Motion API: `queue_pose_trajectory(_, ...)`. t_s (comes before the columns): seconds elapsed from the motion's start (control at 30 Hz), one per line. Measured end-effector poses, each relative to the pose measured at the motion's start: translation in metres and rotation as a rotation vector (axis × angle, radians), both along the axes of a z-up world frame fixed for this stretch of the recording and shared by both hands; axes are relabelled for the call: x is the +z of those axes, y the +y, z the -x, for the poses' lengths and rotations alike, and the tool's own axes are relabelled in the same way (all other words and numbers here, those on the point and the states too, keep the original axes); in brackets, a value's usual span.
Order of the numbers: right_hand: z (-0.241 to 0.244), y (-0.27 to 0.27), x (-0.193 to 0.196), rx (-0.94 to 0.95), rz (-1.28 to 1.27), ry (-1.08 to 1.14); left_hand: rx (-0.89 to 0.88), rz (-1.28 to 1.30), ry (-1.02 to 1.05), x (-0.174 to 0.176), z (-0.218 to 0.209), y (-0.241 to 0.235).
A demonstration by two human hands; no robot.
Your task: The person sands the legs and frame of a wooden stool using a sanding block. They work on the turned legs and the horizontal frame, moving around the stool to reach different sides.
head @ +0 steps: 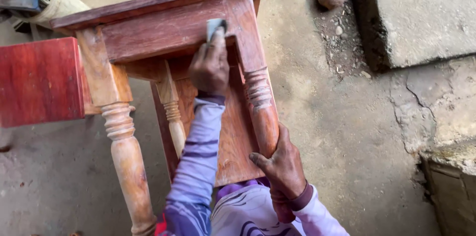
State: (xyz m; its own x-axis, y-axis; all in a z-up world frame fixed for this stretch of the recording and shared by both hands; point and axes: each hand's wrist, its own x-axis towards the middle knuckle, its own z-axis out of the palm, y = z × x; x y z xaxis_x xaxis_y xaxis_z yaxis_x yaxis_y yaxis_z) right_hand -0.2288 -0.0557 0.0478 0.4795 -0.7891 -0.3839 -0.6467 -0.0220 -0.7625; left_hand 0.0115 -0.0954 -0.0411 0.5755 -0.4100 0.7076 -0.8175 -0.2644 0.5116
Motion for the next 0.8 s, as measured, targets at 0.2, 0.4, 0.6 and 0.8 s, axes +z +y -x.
queue_pose_trajectory(0.2, 0.001, -0.001, -0.003, 0.002, 0.001, 0.085, 0.006, -0.020, 0.061, 0.003, 0.004, 0.001)
queue_pose_trajectory(0.4, 0.002, -0.001, -0.005, 0.019, 0.015, 0.020, 0.126, 0.040, 0.025, -0.003, -0.021, 0.026)
queue_pose_trajectory(0.6, -0.003, 0.003, 0.005, -0.019, -0.075, 0.070, 0.033, 0.018, 0.041, 0.012, -0.003, 0.001)
queue_pose_trajectory(0.8, 0.006, 0.002, -0.011, 0.032, 0.048, 0.054, 0.121, 0.044, 0.029, 0.003, -0.001, -0.001)
